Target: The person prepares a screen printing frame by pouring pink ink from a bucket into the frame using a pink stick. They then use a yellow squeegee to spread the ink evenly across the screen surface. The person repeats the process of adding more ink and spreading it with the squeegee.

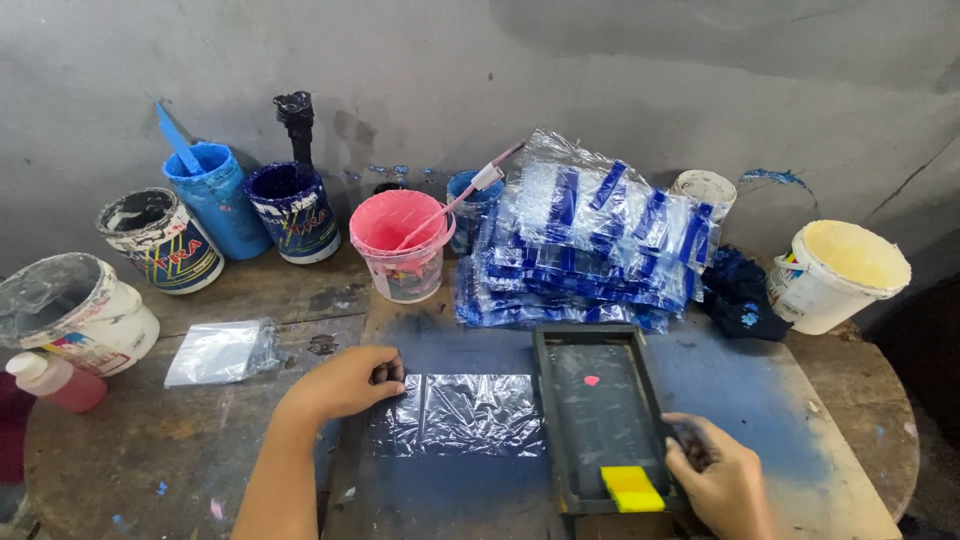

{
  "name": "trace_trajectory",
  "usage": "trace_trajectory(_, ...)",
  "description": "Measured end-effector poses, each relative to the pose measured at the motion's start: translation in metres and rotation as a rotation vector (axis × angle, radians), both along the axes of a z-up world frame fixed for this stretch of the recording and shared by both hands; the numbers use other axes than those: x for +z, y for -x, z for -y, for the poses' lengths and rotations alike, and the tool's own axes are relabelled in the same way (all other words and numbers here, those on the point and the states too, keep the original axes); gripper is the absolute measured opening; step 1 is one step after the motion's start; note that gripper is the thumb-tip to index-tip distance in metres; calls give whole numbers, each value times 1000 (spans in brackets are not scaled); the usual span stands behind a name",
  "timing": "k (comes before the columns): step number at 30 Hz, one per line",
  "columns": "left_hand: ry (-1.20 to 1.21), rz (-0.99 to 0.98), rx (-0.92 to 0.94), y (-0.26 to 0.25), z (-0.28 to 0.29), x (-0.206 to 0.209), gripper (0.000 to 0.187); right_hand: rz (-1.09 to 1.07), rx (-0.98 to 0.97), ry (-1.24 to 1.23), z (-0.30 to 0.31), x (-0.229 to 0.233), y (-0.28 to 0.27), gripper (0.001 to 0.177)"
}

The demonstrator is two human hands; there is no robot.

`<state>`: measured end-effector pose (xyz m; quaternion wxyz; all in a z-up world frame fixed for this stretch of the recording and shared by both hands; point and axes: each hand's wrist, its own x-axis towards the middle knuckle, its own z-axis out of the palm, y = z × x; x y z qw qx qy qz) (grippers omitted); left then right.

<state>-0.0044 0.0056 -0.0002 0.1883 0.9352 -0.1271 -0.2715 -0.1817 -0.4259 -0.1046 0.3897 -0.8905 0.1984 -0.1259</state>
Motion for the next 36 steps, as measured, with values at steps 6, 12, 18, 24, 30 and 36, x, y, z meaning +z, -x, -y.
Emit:
trace_trajectory(6, 16, 0, -4, -1, -1, -3, 8, -84, -14, 35, -2, -5, -3, 31)
trace_trajectory(12, 0, -8, 10, 3, 2, 4, 8, -106, -29, -2, -9, 8, -2, 31)
trace_trajectory(18, 8, -11, 0, 0, 0, 0, 9, -44, 2, 57, -8, 5, 0, 27)
trace_trajectory(24, 0, -8, 7, 0, 0, -2, 10, -65, -14, -2, -12, 12, 2, 27)
trace_trajectory(30, 13, -23, 25, 2, 2, 2, 8, -44, -8, 63, -8, 4, 1, 29)
trace_trajectory(36, 3, -25, 20, 1, 2, 2, 8, -156, -28, 24, -17, 23, 0, 32)
